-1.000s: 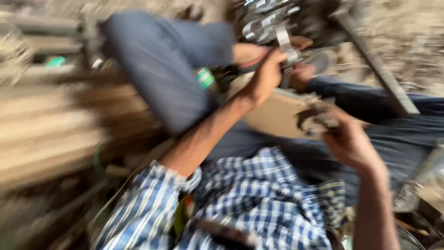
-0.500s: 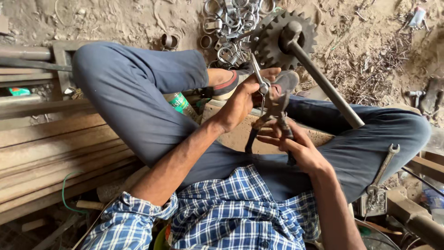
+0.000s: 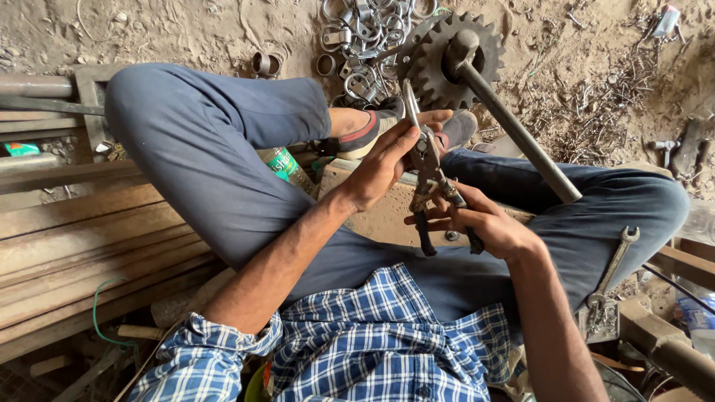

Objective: The person sits cross-legged and assembles metal parts by placing a metal ring onto a gear-like component, then uses a hammer to tap it into place. The person also uses pliers to adjust the ring and continues assembling similar parts.

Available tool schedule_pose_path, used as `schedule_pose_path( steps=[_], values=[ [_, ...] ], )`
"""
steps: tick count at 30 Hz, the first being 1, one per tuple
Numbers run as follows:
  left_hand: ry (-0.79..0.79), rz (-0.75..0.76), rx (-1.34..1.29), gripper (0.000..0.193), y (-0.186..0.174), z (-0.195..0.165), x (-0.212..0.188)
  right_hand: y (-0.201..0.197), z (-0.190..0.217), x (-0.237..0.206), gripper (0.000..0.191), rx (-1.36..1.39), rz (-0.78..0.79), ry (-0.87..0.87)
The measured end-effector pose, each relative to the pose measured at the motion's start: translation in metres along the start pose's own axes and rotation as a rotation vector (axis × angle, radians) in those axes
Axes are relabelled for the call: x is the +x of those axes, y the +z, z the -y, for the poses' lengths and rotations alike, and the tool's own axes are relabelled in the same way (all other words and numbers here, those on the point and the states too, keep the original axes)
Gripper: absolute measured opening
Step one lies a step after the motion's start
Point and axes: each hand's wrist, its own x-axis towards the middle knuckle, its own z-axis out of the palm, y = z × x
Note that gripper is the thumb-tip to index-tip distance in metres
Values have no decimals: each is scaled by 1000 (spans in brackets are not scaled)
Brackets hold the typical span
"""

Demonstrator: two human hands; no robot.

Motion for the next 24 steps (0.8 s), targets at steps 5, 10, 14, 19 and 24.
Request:
schedule_pose_path(
  steps=[5,10,14,19,24],
  values=[
    [17,23,5,48,1,1,2,0,1,1,81,175,43,26],
    [78,47,163,46,5,-2,1,-3,-7,4,75,235,210,-20],
    [76,32,160,47,10,-3,-4,-2,-20,4,81,237,395,-102],
    [18,12,-113,48,10,-1,-5,0,-35,0,81,293,311,-56],
    [7,39,-149,47,8,-2,-5,0,-46,3,79,359,257,-46]
  ],
)
